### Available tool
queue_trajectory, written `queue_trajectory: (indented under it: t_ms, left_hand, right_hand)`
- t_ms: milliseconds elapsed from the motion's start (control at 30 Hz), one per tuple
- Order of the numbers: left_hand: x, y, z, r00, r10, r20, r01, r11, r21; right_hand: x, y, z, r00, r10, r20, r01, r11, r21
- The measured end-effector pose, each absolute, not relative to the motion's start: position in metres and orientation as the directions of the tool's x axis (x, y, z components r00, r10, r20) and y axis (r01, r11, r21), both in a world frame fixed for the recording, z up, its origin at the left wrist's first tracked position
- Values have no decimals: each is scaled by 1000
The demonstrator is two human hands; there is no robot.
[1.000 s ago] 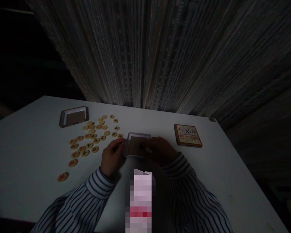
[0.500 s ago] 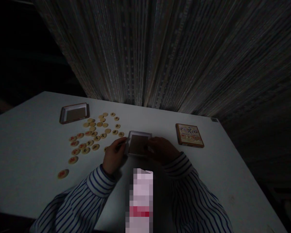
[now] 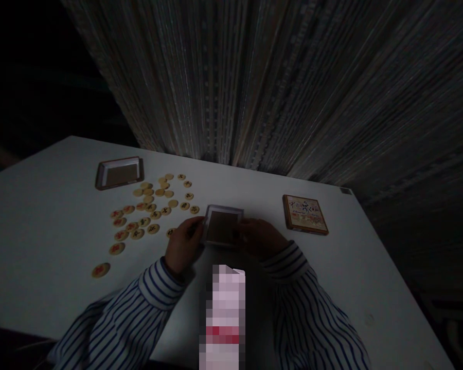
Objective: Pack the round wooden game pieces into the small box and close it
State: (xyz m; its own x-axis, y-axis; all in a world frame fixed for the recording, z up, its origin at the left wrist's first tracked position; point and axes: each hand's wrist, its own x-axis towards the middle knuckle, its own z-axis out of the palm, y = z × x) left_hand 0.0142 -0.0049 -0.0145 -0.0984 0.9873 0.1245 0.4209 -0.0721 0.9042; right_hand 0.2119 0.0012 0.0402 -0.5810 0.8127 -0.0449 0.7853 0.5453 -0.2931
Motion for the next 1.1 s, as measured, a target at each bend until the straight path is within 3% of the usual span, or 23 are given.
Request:
queue_trajectory:
  t_ms: [267,767,1100]
  left_hand:
    - [13,-5,-16,-40,988,146,557,-99,825]
    - [13,-4,-15,-37,986,164,598,-110,794]
    - [13,-4,-14,-31,989,142,602,-95,793]
  right_hand:
    - [208,3,42,-579,806,-122,791,519,-324]
    - [208,13,30,-647,753,-119,710,539,-453]
    - [210,11,39,-628,768,-128,742,540,-398]
